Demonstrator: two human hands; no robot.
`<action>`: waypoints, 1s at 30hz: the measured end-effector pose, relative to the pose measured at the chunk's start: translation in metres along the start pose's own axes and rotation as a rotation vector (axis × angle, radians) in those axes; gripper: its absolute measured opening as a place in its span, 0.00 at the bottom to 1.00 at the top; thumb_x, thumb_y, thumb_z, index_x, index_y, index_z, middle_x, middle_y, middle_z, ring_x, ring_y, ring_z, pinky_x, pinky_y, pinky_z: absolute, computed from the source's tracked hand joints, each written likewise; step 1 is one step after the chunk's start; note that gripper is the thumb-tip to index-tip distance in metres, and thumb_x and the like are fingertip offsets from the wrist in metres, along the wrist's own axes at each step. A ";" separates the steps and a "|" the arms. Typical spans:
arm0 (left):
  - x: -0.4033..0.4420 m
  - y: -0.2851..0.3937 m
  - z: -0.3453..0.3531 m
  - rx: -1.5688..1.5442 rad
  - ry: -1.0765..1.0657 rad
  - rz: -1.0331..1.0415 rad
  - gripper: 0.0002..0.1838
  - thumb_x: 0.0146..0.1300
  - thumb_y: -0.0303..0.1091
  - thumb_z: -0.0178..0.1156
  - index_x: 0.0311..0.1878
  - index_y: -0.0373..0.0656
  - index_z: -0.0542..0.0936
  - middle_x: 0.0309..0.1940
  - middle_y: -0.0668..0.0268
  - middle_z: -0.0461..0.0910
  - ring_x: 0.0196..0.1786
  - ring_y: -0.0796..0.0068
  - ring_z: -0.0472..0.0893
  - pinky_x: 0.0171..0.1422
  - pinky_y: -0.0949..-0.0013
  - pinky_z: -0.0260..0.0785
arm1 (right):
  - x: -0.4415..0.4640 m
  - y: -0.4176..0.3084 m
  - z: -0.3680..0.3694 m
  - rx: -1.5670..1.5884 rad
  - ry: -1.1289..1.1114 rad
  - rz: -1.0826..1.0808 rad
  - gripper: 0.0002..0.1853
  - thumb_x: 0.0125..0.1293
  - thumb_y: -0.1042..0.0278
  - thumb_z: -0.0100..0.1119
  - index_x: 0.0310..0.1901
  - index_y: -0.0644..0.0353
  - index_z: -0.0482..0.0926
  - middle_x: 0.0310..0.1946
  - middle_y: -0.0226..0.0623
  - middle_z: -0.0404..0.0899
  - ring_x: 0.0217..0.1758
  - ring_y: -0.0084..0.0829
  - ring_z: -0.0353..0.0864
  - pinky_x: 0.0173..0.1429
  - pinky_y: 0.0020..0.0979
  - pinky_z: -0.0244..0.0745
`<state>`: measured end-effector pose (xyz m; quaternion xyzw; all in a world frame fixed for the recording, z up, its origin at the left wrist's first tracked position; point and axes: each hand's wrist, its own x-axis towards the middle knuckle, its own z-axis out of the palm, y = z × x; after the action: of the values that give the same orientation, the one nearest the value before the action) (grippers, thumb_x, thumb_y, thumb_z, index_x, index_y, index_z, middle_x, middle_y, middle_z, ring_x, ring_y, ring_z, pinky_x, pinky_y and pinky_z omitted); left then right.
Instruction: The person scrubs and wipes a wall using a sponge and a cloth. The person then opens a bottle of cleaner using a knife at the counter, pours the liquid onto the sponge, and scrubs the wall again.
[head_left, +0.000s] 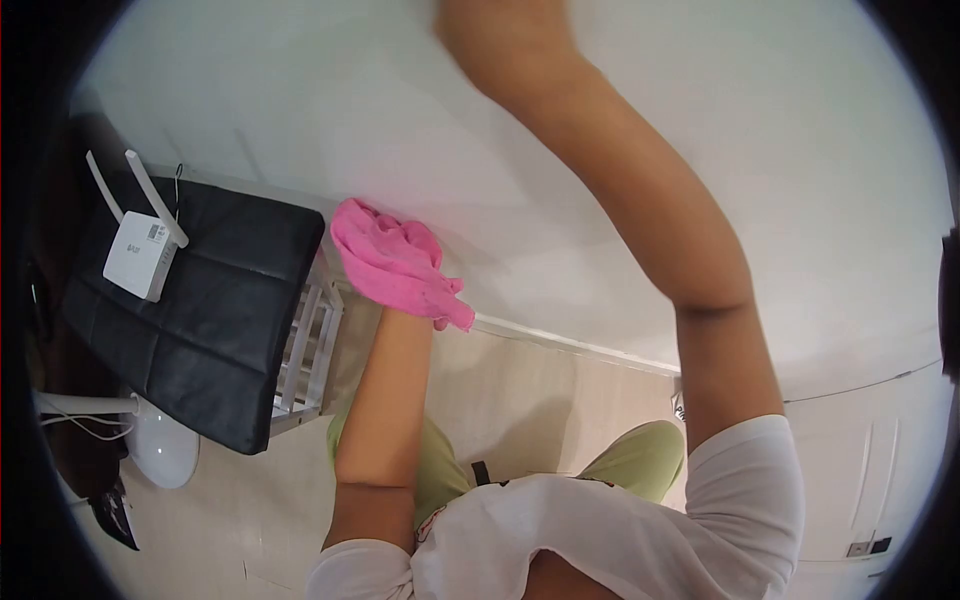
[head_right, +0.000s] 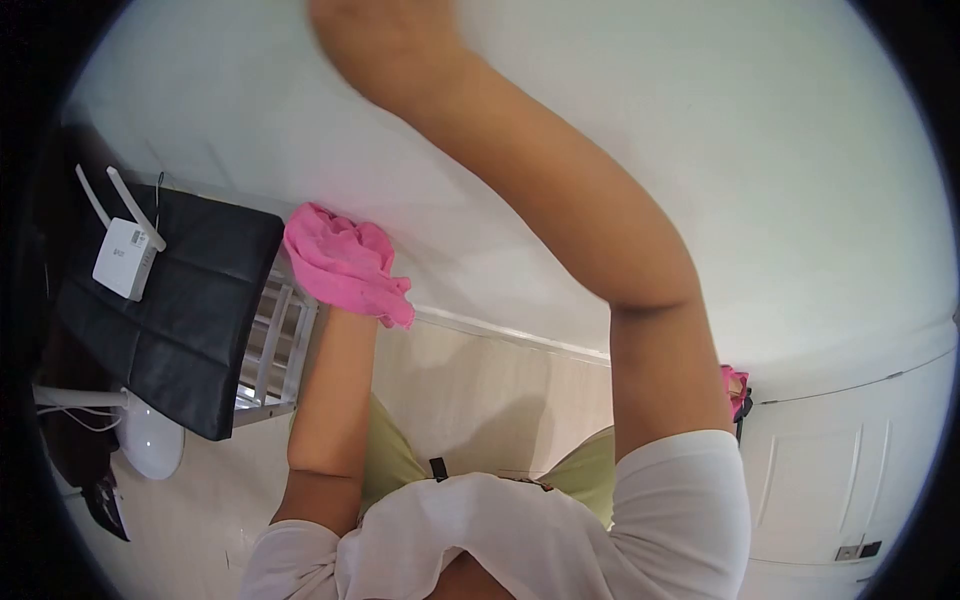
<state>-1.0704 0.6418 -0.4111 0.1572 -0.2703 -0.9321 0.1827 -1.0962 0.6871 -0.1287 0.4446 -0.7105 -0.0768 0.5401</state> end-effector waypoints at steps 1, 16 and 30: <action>0.009 0.013 0.008 0.294 0.064 -0.285 0.24 0.67 0.55 0.38 0.63 0.56 0.60 0.52 0.71 0.71 0.34 0.68 0.72 0.22 0.63 0.65 | -0.003 -0.003 -0.034 0.003 -0.112 0.096 0.04 0.51 0.73 0.53 0.29 0.60 0.76 0.35 0.43 0.77 0.33 0.37 0.77 0.32 0.39 0.72; 0.000 -0.021 -0.002 0.053 0.069 -0.082 0.30 0.50 0.72 0.48 0.46 0.61 0.70 0.36 0.76 0.73 0.49 0.71 0.65 0.53 0.57 0.60 | -0.104 0.053 -0.111 -0.291 0.098 0.284 0.11 0.48 0.79 0.55 0.36 0.61 0.75 0.40 0.51 0.72 0.48 0.52 0.70 0.54 0.52 0.62; -0.005 -0.022 0.005 0.095 0.074 0.065 0.28 0.52 0.69 0.47 0.47 0.59 0.70 0.37 0.74 0.73 0.47 0.71 0.66 0.50 0.58 0.60 | -0.275 -0.001 -0.087 0.129 -0.225 0.183 0.12 0.46 0.74 0.60 0.36 0.61 0.79 0.48 0.46 0.73 0.52 0.46 0.71 0.52 0.49 0.65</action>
<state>-1.0735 0.6635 -0.4183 0.1912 -0.3124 -0.9053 0.2150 -1.0168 0.9150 -0.2863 0.4001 -0.8076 -0.0308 0.4321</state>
